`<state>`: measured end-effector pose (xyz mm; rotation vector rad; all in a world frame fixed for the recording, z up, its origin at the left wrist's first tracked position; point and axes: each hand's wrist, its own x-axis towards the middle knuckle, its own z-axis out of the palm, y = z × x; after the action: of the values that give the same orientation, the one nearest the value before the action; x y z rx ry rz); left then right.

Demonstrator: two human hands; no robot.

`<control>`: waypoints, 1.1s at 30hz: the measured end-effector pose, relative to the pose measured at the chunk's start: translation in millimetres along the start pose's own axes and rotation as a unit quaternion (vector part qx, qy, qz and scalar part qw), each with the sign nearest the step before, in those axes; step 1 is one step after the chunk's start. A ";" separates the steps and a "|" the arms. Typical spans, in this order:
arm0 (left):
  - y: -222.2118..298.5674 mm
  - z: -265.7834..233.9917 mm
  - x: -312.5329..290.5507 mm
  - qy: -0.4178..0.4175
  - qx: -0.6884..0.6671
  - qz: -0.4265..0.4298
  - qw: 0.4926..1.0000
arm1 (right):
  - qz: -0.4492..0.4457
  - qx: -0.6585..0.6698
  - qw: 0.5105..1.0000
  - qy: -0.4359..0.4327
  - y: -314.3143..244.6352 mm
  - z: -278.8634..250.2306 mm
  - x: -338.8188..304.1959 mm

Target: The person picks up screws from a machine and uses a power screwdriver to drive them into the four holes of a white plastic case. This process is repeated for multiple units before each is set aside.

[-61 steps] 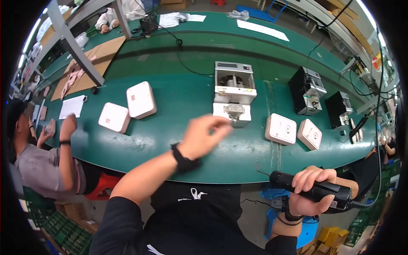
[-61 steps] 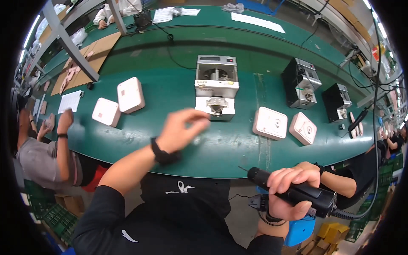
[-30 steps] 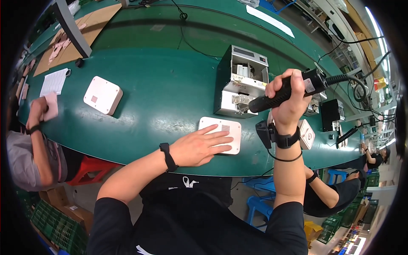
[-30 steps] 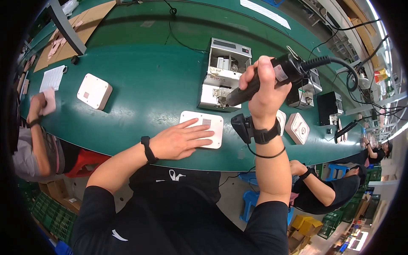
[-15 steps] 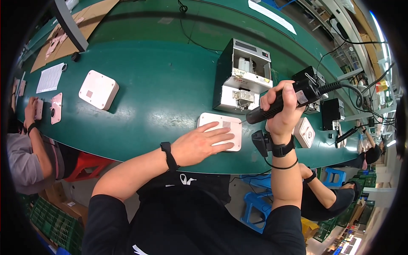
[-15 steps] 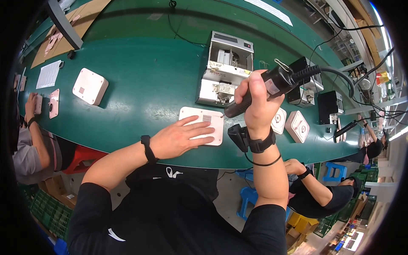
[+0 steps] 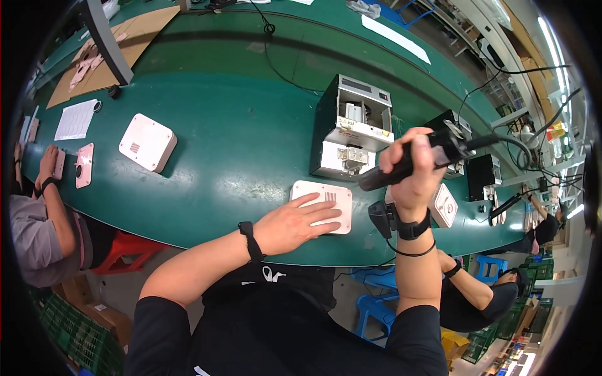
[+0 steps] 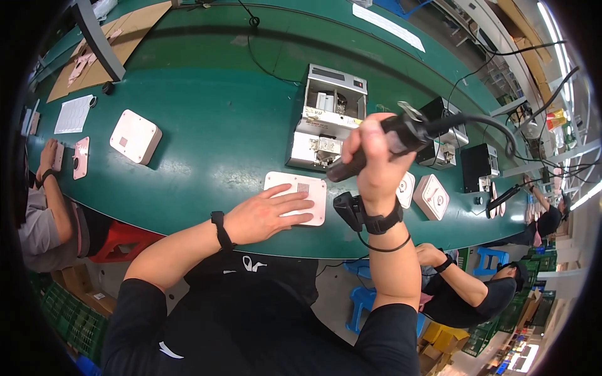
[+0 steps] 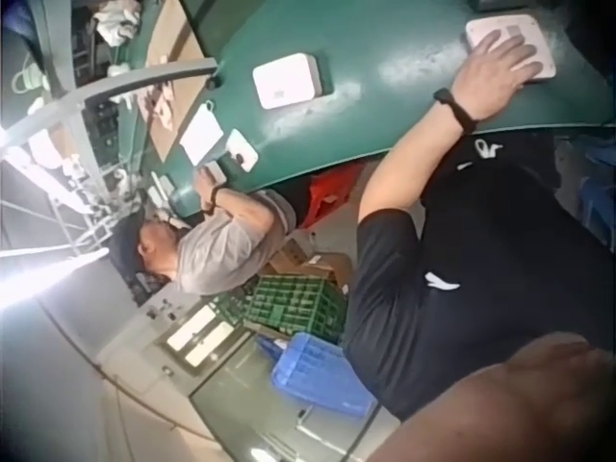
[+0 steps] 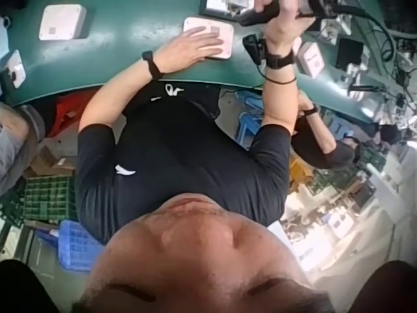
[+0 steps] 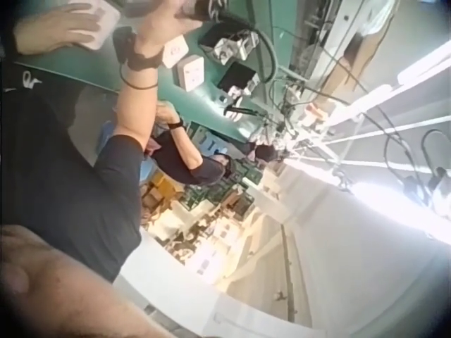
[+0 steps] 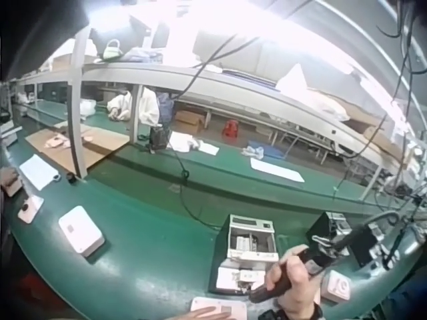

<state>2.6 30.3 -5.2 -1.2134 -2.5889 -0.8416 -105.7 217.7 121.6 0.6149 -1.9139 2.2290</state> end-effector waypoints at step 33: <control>8.7 22.5 19.8 0.021 0.030 -0.004 0.999 | 0.026 0.016 0.999 -0.012 21.3 22.0 -6.7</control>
<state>-1.9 60.2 -12.9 -1.1567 -2.5692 -0.7750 -102.6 193.5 101.9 0.6064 -1.9310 2.2981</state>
